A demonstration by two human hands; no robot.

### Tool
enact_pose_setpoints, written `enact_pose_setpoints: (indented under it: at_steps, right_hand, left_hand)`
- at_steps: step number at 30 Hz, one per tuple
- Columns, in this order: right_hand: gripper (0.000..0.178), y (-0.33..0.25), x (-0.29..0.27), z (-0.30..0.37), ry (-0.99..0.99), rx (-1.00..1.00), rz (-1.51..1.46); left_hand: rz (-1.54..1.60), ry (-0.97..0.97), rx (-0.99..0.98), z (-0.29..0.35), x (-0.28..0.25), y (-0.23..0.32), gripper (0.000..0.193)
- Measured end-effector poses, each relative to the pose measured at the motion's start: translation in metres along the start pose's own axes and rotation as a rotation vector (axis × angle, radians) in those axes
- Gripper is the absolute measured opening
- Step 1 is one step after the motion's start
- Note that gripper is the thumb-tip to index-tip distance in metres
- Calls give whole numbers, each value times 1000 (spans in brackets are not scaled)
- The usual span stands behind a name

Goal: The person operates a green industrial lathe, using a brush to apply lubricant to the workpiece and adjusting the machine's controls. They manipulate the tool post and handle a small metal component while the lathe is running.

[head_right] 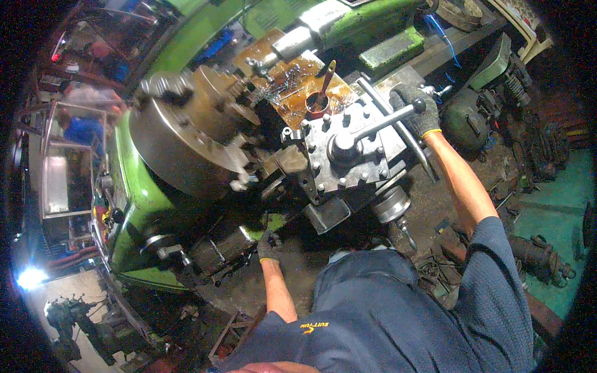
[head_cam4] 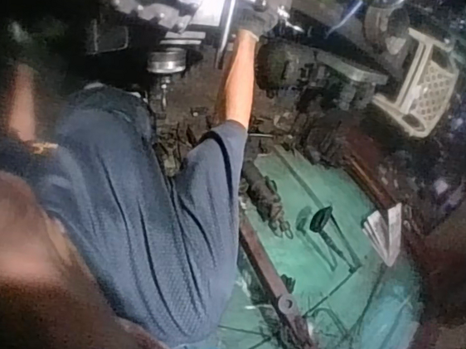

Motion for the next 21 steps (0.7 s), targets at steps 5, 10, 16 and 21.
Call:
enact_pose_setpoints:
  at_steps: [5, 10, 16, 21]
  right_hand:
    - [21, -5, -4, 0, 63, -5, -50]
    - [21, -3, -2, -1, 56, -24, -48]
    - [23, -5, -3, -1, 33, -2, -32]
    - [23, -5, -3, -1, 8, 11, 30]
  left_hand:
    - [2, 6, 12, -4, -3, 0, 24]
    - [22, 18, -3, 3, 0, -2, 23]
    - [22, -22, -19, -8, -6, -6, 25]
    - [12, -12, -53, -14, -11, -9, 25]
Point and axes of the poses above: each hand's wrist, its own z-axis away from the middle knuckle, its own x-axis out of the palm, y = z × x, the point moved 8 cm from there along -z, towards the middle knuckle, and after that the axes turned 1 degree about -y, right-handed, at the moved point
